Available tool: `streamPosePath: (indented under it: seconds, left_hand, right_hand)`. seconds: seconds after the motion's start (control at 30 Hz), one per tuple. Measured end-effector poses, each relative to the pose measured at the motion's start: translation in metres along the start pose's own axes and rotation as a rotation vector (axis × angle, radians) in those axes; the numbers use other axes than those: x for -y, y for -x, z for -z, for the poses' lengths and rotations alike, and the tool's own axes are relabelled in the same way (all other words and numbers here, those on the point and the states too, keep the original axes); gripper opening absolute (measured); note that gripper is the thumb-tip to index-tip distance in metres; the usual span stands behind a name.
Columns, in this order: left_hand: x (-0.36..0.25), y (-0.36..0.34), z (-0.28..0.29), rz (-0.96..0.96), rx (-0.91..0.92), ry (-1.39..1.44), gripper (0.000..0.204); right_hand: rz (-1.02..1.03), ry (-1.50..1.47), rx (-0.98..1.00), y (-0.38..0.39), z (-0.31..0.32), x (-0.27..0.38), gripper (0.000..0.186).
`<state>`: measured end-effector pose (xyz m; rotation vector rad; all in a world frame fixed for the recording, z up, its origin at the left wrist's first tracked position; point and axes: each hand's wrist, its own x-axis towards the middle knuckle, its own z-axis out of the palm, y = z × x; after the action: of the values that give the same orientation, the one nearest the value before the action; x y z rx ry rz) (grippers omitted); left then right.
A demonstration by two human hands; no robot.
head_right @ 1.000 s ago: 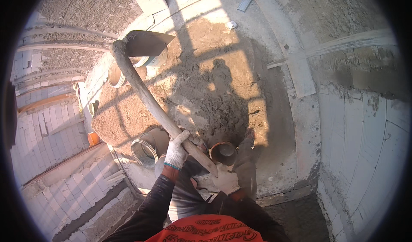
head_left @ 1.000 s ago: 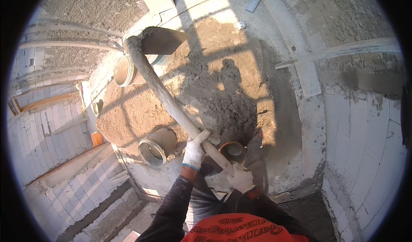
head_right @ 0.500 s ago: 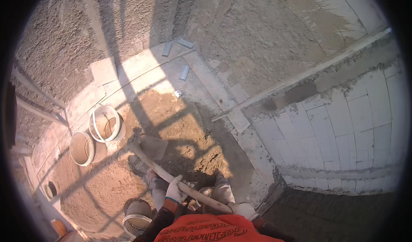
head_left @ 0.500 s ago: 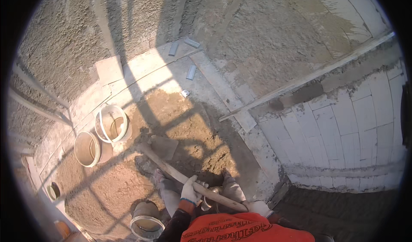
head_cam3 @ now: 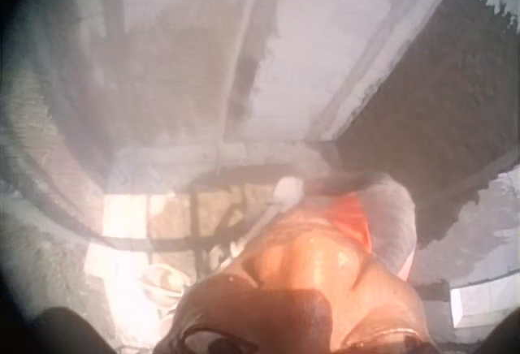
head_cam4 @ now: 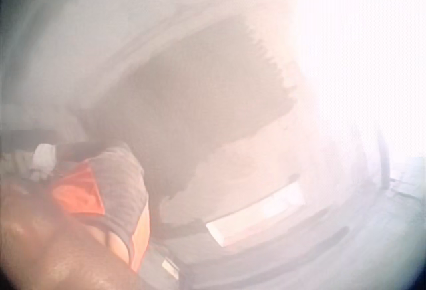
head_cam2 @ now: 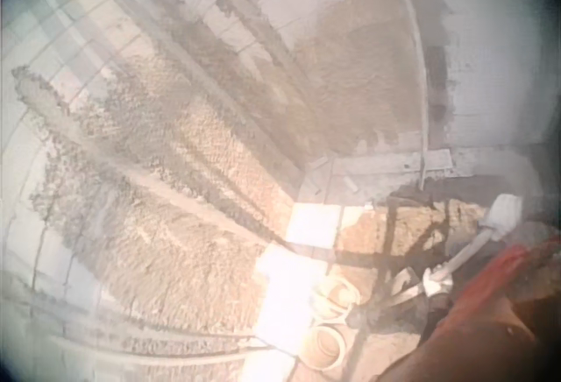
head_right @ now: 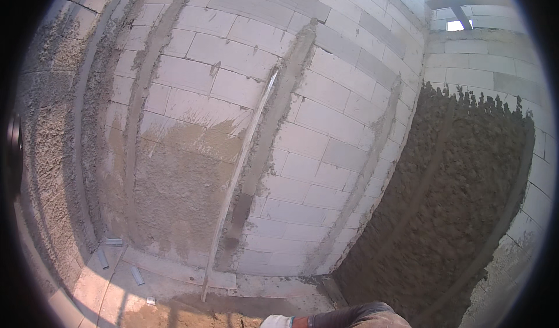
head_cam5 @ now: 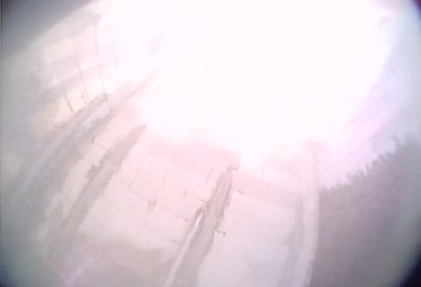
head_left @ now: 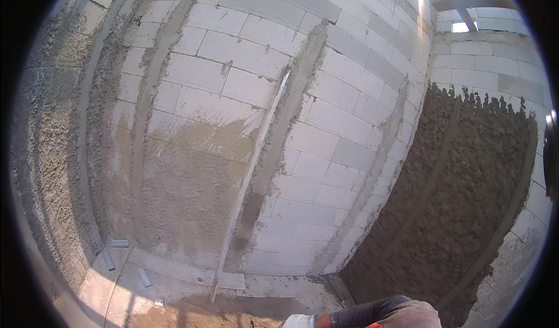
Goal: The person scoops wet cement from a bucket with a trowel and applies it to a wall, smoothing the surface. They then mix more cement on the floor using a hoe and scoop it into a bucket.
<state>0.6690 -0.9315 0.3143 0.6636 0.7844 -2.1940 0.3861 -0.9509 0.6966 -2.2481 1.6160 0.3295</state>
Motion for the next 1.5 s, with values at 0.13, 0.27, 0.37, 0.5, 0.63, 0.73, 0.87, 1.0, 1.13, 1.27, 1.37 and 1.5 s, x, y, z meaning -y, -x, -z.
streamPosePath:
  seconds: [0.13, 0.27, 0.37, 0.5, 0.63, 0.73, 0.87, 1.0, 1.13, 1.27, 1.37, 1.5]
  left_hand:
    - [-0.010, -0.024, -0.005, -0.202, 0.057, 0.010, 0.042]
    - [-0.022, -0.003, -0.029, -0.600, 0.027, -0.933, 0.034]
    - [-0.015, 0.014, -0.053, -0.645, 0.007, -1.106, 0.029]
    - [-0.003, 0.022, -0.071, -0.807, 0.063, -1.531, 0.024]
    - [0.025, 0.012, -0.072, -0.439, -0.106, -0.995, 0.024]
    - [0.045, -0.008, -0.078, 0.097, -0.252, -0.279, 0.031]
    - [0.029, -0.065, -0.064, 0.247, -0.231, -0.388, 0.030]
    - [0.033, -0.025, -0.023, 0.285, -0.252, -0.282, 0.021]
    - [-0.010, 0.003, -0.014, 0.269, -0.382, -0.378, 0.021]
    - [-0.100, 0.001, -0.057, 0.087, -0.521, -0.504, 0.019]
    - [-0.170, -0.035, -0.105, -0.084, -0.462, -0.593, 0.025]
    - [-0.274, -0.079, -0.181, -0.526, -0.447, -0.786, 0.025]
  right_hand:
    - [0.153, 0.069, -0.105, -0.031, 0.033, 0.019, 0.029]
    - [0.201, 0.069, -0.052, -0.064, 0.032, 0.012, 0.027]
    - [0.190, 0.020, -0.036, -0.070, 0.039, 0.009, 0.030]
    - [0.080, -0.083, 0.009, -0.055, 0.036, -0.005, 0.036]
    - [-0.116, -0.255, 0.122, -0.019, 0.023, -0.017, 0.043]
    - [-0.277, -0.415, 0.277, 0.007, -0.004, -0.019, 0.050]
    - [-0.374, -0.656, 0.587, 0.032, -0.051, 0.011, 0.058]
    - [-0.651, -0.767, 0.715, 0.052, -0.012, 0.090, 0.068]
    - [-0.837, -0.784, 0.751, 0.024, -0.077, 0.145, 0.070]
    - [-0.832, -0.870, 0.653, -0.039, -0.120, 0.180, 0.058]
    - [-0.698, -0.870, 0.513, -0.107, -0.151, 0.171, 0.050]
    - [-0.461, -0.972, 0.254, -0.235, -0.208, 0.150, 0.052]
